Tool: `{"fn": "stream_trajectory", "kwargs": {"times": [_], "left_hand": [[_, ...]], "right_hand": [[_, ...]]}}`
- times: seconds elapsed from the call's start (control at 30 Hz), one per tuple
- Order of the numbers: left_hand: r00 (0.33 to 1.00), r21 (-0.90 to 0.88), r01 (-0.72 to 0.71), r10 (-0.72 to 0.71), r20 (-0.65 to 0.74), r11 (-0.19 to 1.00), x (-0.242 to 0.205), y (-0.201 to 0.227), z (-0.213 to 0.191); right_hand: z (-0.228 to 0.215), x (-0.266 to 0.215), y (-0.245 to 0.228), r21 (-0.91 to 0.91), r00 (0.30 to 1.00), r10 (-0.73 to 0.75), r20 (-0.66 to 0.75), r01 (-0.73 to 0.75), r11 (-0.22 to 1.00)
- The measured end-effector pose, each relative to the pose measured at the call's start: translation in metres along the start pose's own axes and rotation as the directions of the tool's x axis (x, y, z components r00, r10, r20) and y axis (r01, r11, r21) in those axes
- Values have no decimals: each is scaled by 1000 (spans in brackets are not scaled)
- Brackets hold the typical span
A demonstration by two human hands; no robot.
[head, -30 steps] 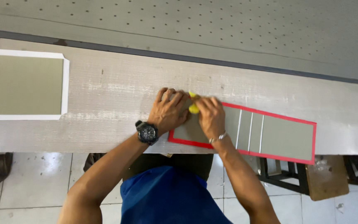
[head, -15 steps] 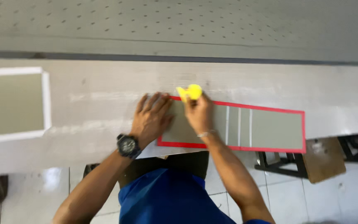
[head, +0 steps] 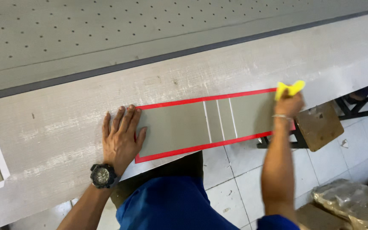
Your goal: The person uses a yellow plastic squeegee to smooth a transparent film onto rectangular panels with red borders. They repeatedly press and glide the tool across the film surface to remove air bubbles and ensure adhesion, working on multiple panels placed on a white workbench.
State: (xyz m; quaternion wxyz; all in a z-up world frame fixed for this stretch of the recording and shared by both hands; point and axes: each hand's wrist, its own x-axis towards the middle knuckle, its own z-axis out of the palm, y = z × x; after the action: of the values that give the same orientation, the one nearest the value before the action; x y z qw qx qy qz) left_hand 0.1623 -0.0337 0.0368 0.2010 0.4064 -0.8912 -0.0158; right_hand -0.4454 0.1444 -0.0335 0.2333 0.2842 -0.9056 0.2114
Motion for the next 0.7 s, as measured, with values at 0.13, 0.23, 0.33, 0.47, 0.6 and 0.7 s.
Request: {"fn": "stream_trajectory", "kwargs": {"times": [0.13, 0.23, 0.33, 0.47, 0.6, 0.7], "left_hand": [[1000, -52, -16, 15, -12, 999, -1, 2, -4], [997, -24, 9, -11, -81, 1000, -1, -1, -3], [999, -44, 7, -9, -48, 999, -8, -1, -5], [999, -75, -2, 0, -35, 997, -3, -7, -3], [997, -40, 50, -52, -65, 998, 8, -34, 4], [993, 11, 88, -87, -79, 996, 17, -40, -2]], "right_hand": [[-5, 38, 110, -284, 996, 94, 2, -90, 955], [13, 52, 147, -274, 991, 130, -16, -130, 953], [-29, 19, 103, 62, 929, 309, 205, -327, 943], [-72, 3, 44, 140, 872, 233, 431, -319, 937], [-83, 7, 11, 288, 777, 314, 545, -526, 800], [-88, 8, -12, 303, 880, 305, 364, -422, 855]]}}
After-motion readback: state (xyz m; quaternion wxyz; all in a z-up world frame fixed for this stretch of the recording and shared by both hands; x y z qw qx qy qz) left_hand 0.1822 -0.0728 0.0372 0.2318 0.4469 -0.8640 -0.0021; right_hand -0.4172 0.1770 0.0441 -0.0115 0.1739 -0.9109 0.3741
